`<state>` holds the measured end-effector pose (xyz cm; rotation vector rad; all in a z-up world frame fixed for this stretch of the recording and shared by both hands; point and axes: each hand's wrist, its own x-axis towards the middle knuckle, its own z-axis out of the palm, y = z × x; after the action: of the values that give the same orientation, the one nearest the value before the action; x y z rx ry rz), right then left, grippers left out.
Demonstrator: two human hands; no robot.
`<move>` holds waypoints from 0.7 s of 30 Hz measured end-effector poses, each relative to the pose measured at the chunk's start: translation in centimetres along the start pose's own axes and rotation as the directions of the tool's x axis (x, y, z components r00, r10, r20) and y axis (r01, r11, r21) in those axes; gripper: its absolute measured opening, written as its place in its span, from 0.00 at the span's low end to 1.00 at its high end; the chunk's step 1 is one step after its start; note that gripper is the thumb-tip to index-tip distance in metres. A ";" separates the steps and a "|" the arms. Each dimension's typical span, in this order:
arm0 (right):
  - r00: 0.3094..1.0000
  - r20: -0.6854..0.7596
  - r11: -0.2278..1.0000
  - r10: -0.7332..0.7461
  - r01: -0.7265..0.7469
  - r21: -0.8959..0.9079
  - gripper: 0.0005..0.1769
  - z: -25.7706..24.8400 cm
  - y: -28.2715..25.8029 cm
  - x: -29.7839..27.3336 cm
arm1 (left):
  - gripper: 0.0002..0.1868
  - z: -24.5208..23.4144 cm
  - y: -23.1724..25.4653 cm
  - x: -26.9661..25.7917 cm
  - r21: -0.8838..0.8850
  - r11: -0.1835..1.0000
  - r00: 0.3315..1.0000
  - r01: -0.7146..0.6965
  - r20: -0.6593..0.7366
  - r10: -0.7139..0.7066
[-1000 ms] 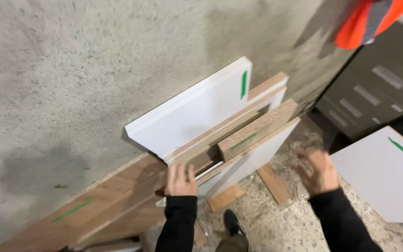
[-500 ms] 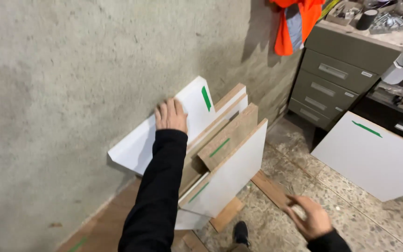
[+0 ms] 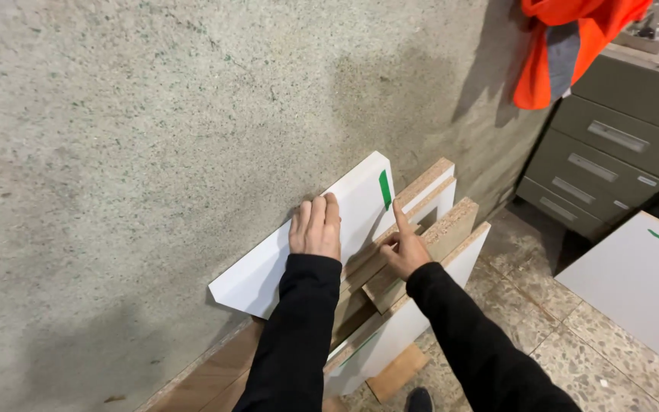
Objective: The recorder identifies, labels with tape, measures, and organizes various wooden boards in a workshop setting.
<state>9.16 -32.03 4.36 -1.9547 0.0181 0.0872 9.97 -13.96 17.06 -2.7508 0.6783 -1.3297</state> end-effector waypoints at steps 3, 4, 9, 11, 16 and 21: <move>0.998 -0.056 0.997 0.014 -0.019 -0.072 0.61 1.1 -0.4 0.4 | 0.16 -0.1 -0.2 0.0 -0.037 0.999 0.999 0.021 0.032 -0.020; 0.998 -0.049 0.999 0.030 -0.031 -0.039 0.62 1.4 -0.4 0.4 | 0.17 -0.2 -0.2 0.0 -0.062 0.998 0.999 0.014 0.042 -0.012; 0.998 -0.051 0.999 0.044 -0.045 -0.016 0.65 2.6 -0.1 0.8 | 0.20 -0.7 -0.5 0.3 -0.134 0.991 0.996 0.028 0.082 -0.017; 0.999 -0.046 0.999 0.026 -0.024 0.044 0.67 2.7 0.5 0.6 | 0.22 -0.6 -0.1 0.3 -0.144 0.989 0.992 0.025 0.129 -0.006; 0.968 0.109 0.920 0.228 -0.250 0.300 0.62 2.6 0.1 0.7 | 0.23 -0.6 -0.2 0.1 -0.142 0.989 0.994 0.035 0.110 -0.019; 0.989 0.055 0.923 0.134 -0.145 0.356 0.57 -0.4 -2.1 -4.7 | 0.21 0.0 -0.3 -0.2 -0.112 0.993 0.994 0.034 0.106 -0.022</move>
<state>4.58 -31.70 6.77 -1.5832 0.1447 0.1938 9.95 -13.57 16.99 -2.9049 0.7330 -1.1774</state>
